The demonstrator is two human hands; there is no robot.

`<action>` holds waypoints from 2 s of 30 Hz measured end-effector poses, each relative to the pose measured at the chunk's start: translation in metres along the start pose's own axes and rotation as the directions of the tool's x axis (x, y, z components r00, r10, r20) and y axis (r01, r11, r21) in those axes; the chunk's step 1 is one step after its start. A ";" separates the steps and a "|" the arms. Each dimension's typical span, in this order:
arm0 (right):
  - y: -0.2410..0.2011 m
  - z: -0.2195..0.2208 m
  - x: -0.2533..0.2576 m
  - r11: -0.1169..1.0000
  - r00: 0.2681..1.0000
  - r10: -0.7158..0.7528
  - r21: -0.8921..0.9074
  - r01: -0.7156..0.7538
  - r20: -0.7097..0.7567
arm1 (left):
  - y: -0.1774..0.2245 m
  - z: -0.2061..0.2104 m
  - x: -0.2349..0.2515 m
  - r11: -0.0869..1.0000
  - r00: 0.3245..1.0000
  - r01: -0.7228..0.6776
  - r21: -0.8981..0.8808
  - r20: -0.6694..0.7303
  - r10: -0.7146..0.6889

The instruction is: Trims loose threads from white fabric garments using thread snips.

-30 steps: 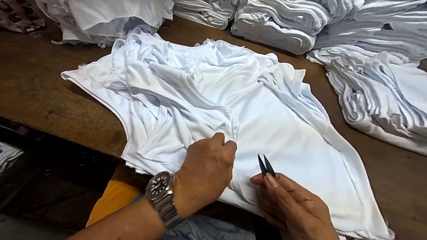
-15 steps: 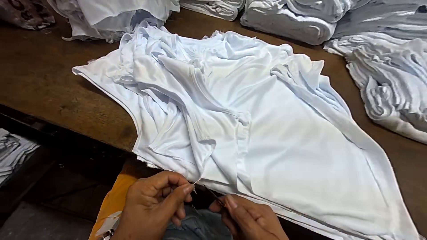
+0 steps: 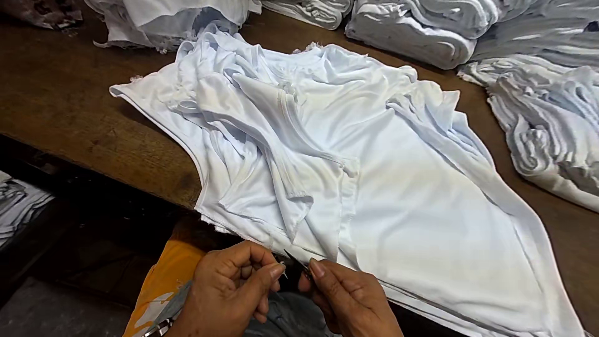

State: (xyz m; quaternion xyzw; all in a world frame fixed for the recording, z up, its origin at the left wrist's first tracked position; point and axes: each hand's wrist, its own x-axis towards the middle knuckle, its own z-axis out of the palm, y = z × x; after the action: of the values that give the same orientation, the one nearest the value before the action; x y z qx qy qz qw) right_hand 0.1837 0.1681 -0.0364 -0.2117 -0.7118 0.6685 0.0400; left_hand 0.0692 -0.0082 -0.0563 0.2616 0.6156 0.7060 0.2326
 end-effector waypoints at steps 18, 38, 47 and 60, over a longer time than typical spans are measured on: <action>-0.082 -0.057 0.092 0.722 0.852 -0.475 -0.651 0.233 -0.222 | 0.006 -0.034 -0.001 0.671 0.968 -0.238 0.703 0.111 0.227; -0.023 -0.020 0.008 0.949 0.984 -0.161 -0.261 0.177 0.080 | -0.006 -0.020 0.015 0.880 0.993 -0.110 0.462 0.024 0.111; -0.028 -0.016 0.015 0.952 0.974 -0.018 -0.294 0.086 0.227 | 0.013 -0.032 0.000 0.977 0.999 -0.034 0.210 0.027 0.029; -0.025 0.004 0.033 0.975 0.987 -0.016 -0.215 0.051 0.162 | 0.012 -0.030 -0.002 0.970 0.998 -0.063 0.235 0.045 0.054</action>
State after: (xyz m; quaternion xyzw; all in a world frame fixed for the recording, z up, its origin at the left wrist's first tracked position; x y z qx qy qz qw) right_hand 0.1469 0.1759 -0.0203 -0.1486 -0.7853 0.6002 -0.0293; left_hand 0.0507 -0.0332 -0.0475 0.3188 0.6828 0.6291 0.1906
